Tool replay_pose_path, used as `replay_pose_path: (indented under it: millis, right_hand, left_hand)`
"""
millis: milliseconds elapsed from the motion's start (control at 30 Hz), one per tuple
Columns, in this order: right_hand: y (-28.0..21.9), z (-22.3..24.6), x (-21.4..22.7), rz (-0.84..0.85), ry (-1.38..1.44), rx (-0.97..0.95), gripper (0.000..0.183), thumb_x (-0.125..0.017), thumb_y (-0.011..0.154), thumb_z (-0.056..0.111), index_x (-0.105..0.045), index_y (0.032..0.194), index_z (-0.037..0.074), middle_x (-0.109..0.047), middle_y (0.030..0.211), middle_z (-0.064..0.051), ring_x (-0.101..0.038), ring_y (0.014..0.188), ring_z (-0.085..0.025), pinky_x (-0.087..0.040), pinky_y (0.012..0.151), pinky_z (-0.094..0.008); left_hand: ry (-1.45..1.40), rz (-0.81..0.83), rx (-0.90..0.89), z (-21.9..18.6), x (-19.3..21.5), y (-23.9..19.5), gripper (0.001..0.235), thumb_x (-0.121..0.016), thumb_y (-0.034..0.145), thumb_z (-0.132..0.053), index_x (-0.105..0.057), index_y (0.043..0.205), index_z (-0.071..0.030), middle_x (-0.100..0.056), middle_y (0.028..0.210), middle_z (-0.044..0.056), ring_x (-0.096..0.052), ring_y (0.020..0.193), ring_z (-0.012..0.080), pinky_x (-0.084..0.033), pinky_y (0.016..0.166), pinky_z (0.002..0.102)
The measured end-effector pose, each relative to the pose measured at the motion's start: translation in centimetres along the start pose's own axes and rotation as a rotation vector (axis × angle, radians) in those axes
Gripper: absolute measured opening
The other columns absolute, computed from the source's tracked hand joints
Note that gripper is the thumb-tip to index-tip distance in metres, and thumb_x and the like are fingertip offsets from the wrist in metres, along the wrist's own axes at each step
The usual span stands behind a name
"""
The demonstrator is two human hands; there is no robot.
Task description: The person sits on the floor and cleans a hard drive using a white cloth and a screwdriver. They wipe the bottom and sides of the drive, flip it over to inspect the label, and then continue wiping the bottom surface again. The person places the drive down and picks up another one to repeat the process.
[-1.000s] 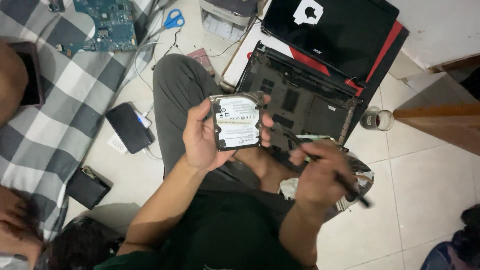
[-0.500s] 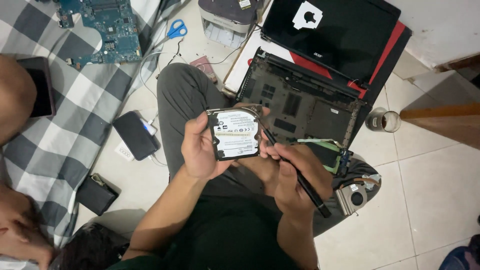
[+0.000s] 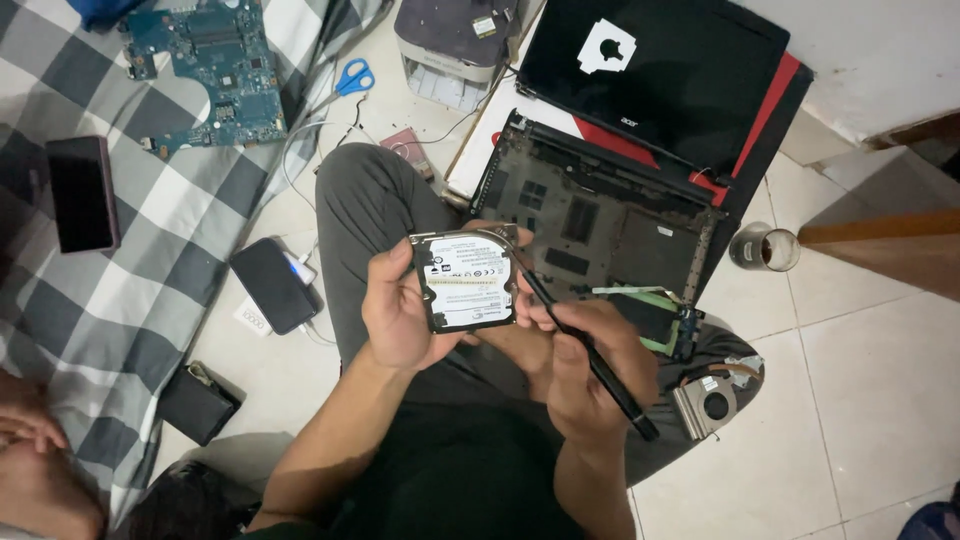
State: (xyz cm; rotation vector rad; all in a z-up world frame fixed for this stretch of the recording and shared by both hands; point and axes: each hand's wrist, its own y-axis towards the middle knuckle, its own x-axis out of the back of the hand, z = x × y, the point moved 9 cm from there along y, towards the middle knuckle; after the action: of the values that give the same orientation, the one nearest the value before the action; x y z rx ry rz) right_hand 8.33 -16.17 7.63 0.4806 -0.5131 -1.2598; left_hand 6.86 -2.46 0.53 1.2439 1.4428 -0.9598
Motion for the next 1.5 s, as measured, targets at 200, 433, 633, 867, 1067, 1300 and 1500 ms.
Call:
replay_pose_path:
  millis: [200,433,633,867,1067,1300,1500]
  right_hand:
    - [-3.0,-0.8,3.5,-0.217,-0.023,-0.288,0.022,-0.069,0.092,0.013,-0.048,0.100,0.011,-0.068,0.088,-0.021,-0.069,0.070,-0.021,-0.057,0.074,-0.031]
    - [-8.9,-5.4,7.7,0.025,0.795,-1.115,0.039,-0.050,0.099,0.007,-0.064,0.124,-0.020,-0.057,0.066,-0.022,-0.061,0.049,-0.028,-0.049,0.053,-0.040]
    - [-3.3,1.3,1.0,0.073,0.059,-0.458,0.013,-0.064,0.093,0.002,-0.072,0.104,-0.002,-0.078,0.093,-0.018,-0.075,0.081,-0.025,-0.062,0.077,-0.033]
    - [-7.1,-3.9,2.4,0.160,0.044,-0.519,0.012,-0.061,0.097,0.008,-0.065,0.106,0.001,-0.075,0.106,-0.017,-0.077,0.077,-0.021,-0.068,0.070,-0.031]
    - [-3.8,0.1,1.1,0.262,0.038,-0.459,0.027,-0.050,0.104,0.024,-0.067,0.109,0.004,-0.077,0.112,-0.019,-0.078,0.100,-0.029,-0.064,0.086,-0.039]
    - [-2.1,0.9,-0.5,0.222,0.135,-0.327,0.018,-0.051,0.105,0.008,-0.068,0.105,0.002,-0.072,0.106,-0.018,-0.075,0.097,-0.029,-0.063,0.087,-0.039]
    - [-6.8,-5.6,0.4,0.210,0.377,-0.437,0.049,-0.049,0.110,0.002,-0.035,0.156,0.004,-0.066,0.123,-0.025,-0.071,0.092,-0.023,-0.061,0.081,-0.032]
  left_hand:
    - [0.121,0.109,0.169,-0.3,1.2,0.1,0.085,-0.042,0.098,-0.053,-0.044,0.148,0.016,-0.065,0.122,0.028,-0.068,0.100,0.0388,-0.054,0.095,0.050]
    - [0.177,0.081,0.106,-1.2,1.0,1.2,0.082,-0.041,0.098,-0.052,-0.047,0.145,0.015,-0.066,0.124,0.028,-0.068,0.102,0.0396,-0.054,0.093,0.052]
    - [0.166,0.037,0.091,-1.7,1.5,1.3,0.080,-0.047,0.096,-0.053,-0.051,0.144,0.011,-0.069,0.117,0.025,-0.068,0.096,0.0340,-0.056,0.087,0.044]
    - [0.023,0.084,0.150,-1.3,1.1,1.5,0.079,-0.048,0.101,-0.051,-0.041,0.151,0.010,-0.059,0.108,0.018,-0.056,0.086,0.0248,-0.045,0.077,0.037]
    - [-0.097,0.154,0.197,-0.7,0.8,1.7,0.077,-0.050,0.104,-0.052,-0.035,0.154,0.004,-0.050,0.113,0.013,-0.049,0.088,0.0201,-0.042,0.079,0.033]
    - [0.100,0.282,0.046,-1.2,2.2,2.2,0.061,-0.076,0.101,-0.041,-0.046,0.144,-0.010,-0.051,0.100,0.004,-0.047,0.078,0.0103,-0.045,0.067,0.023]
    - [0.706,-0.084,-0.084,-3.1,3.3,1.8,0.064,-0.086,0.079,-0.058,-0.055,0.113,-0.013,-0.060,0.077,-0.005,-0.053,0.059,0.0016,-0.040,0.051,0.017]
